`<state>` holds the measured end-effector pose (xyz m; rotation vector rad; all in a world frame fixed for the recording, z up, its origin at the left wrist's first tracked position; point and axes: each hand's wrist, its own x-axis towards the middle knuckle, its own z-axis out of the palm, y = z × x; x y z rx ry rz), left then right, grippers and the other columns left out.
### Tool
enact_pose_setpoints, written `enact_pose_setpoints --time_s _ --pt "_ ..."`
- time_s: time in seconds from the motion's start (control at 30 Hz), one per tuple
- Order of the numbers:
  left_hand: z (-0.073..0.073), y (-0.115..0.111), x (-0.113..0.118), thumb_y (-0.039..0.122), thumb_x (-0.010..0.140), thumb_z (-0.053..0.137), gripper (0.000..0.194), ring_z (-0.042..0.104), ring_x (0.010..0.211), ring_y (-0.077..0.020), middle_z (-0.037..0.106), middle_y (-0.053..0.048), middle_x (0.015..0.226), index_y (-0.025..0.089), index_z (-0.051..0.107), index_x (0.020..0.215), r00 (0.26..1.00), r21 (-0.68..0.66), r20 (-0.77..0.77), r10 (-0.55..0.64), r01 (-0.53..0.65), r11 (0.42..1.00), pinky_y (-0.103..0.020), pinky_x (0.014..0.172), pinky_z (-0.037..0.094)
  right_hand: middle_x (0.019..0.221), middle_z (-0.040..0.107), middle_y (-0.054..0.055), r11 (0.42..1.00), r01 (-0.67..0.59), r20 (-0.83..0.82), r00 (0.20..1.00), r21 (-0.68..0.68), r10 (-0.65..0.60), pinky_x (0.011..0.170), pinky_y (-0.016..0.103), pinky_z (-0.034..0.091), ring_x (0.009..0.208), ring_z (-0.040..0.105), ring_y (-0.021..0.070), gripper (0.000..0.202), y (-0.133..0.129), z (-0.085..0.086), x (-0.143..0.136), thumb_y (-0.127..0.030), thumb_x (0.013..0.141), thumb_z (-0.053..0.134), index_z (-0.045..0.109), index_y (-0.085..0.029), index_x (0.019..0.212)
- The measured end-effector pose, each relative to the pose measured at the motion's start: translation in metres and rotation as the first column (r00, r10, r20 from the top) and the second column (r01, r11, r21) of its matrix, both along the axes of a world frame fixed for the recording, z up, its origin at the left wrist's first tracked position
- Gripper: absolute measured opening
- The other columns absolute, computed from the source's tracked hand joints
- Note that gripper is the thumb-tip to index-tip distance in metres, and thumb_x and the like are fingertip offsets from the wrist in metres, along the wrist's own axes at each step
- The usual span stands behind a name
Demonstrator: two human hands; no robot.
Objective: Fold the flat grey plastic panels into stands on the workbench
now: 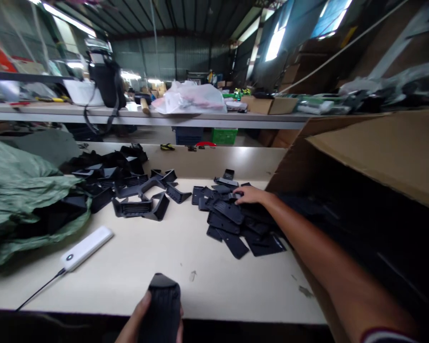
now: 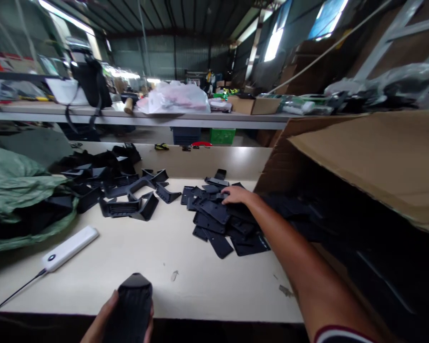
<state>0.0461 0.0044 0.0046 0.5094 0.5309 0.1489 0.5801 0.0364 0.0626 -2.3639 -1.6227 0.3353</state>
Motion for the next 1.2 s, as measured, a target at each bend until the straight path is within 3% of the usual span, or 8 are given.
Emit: enact_pose_setpoints --time_s 0.2,0.27,0.37,0.53,0.7,0.8,0.97,1.2 --pt "-0.015 0.0 -0.019 0.088 0.086 0.052 0.092 0.074 0.082 -0.0225 0.08 -0.021 0.097 0.004 0.082 0.108 0.985 0.084 -0.138 0.109 -0.098 0.992 -0.026 0.077 0.052 0.099 0.081 0.022 0.995 -0.022 -0.008 1.0 0.1 0.023 0.078 0.039 0.051 0.086 0.075 0.0303 0.035 0.009 0.018 -0.006 -0.018 0.064 0.09 0.086 -0.014 0.098" --pt "-0.015 0.003 -0.021 0.09 0.087 0.046 0.097 0.075 0.085 -0.0236 0.08 -0.022 0.1 0.003 0.081 0.108 0.972 0.126 -0.159 0.17 -0.151 0.98 -0.026 0.08 0.053 0.105 0.079 0.027 0.984 0.01 0.016 1.0 0.18 -0.013 0.076 0.044 0.05 0.089 0.075 0.0353 0.04 0.007 0.024 -0.014 -0.024 0.071 0.086 0.085 -0.012 0.11" --pt "-0.017 0.01 -0.017 0.097 0.083 0.039 0.107 0.074 0.076 -0.0225 0.079 -0.021 0.09 0.001 0.08 0.107 0.972 0.186 -0.051 0.228 -0.215 0.959 -0.027 0.074 0.052 0.109 0.079 0.019 0.951 0.034 -0.03 0.999 0.308 -0.026 0.075 0.041 0.052 0.088 0.075 0.0323 0.051 -0.002 0.024 -0.053 -0.047 0.087 0.073 0.076 -0.021 0.132" --pt "-0.019 0.025 -0.006 0.095 0.084 0.039 0.102 0.075 0.07 -0.0257 0.078 -0.02 0.083 0.004 0.077 0.11 0.948 0.11 0.226 0.226 -0.255 0.961 -0.032 0.069 0.055 0.13 0.073 0.014 0.977 -0.164 -0.085 0.981 0.135 0.177 0.106 0.042 0.05 0.122 0.068 0.0338 0.071 -0.019 -0.02 -0.176 -0.04 0.082 0.071 0.061 -0.023 0.15" --pt "-0.004 0.026 -0.009 0.078 0.098 0.041 0.085 0.077 0.085 -0.0284 0.077 -0.02 0.1 0.002 0.075 0.113 0.829 -0.087 0.356 0.432 -0.431 0.898 -0.041 0.088 0.058 0.132 0.068 0.019 0.988 -0.14 0.03 0.989 -0.063 0.142 0.109 0.045 0.046 0.128 0.062 0.0381 0.08 -0.018 -0.071 -0.264 -0.04 0.086 0.069 0.049 -0.016 0.16" --pt "0.002 0.022 -0.019 0.074 0.099 0.046 0.079 0.077 0.091 -0.0284 0.078 -0.019 0.105 0.002 0.076 0.115 0.762 -0.179 0.352 0.543 -0.515 0.838 -0.044 0.098 0.056 0.136 0.065 0.02 0.989 -0.12 0.058 0.99 -0.09 0.125 0.109 0.048 0.046 0.128 0.06 0.0399 0.082 -0.019 -0.083 -0.277 -0.043 0.088 0.069 0.046 -0.016 0.162" --pt "-0.005 0.012 -0.037 0.072 0.1 0.048 0.076 0.078 0.093 -0.0314 0.079 -0.02 0.106 0.004 0.073 0.123 0.724 -0.15 0.257 0.64 -0.624 0.767 -0.051 0.097 0.059 0.147 0.062 0.02 0.976 -0.193 0.019 0.98 -0.102 0.196 0.11 0.049 0.047 0.133 0.06 0.0398 0.084 -0.036 -0.084 -0.266 -0.045 0.087 0.071 0.045 -0.019 0.162" --pt "-0.013 0.001 -0.038 0.078 0.097 0.045 0.084 0.079 0.096 -0.0319 0.08 -0.021 0.109 0.004 0.071 0.127 0.736 -0.106 0.195 0.649 -0.642 0.76 -0.051 0.093 0.064 0.143 0.067 0.019 0.969 -0.235 0.03 0.971 -0.082 0.238 0.105 0.056 0.053 0.127 0.065 0.0412 0.063 -0.06 -0.077 -0.263 -0.042 0.092 0.07 0.062 -0.019 0.15"
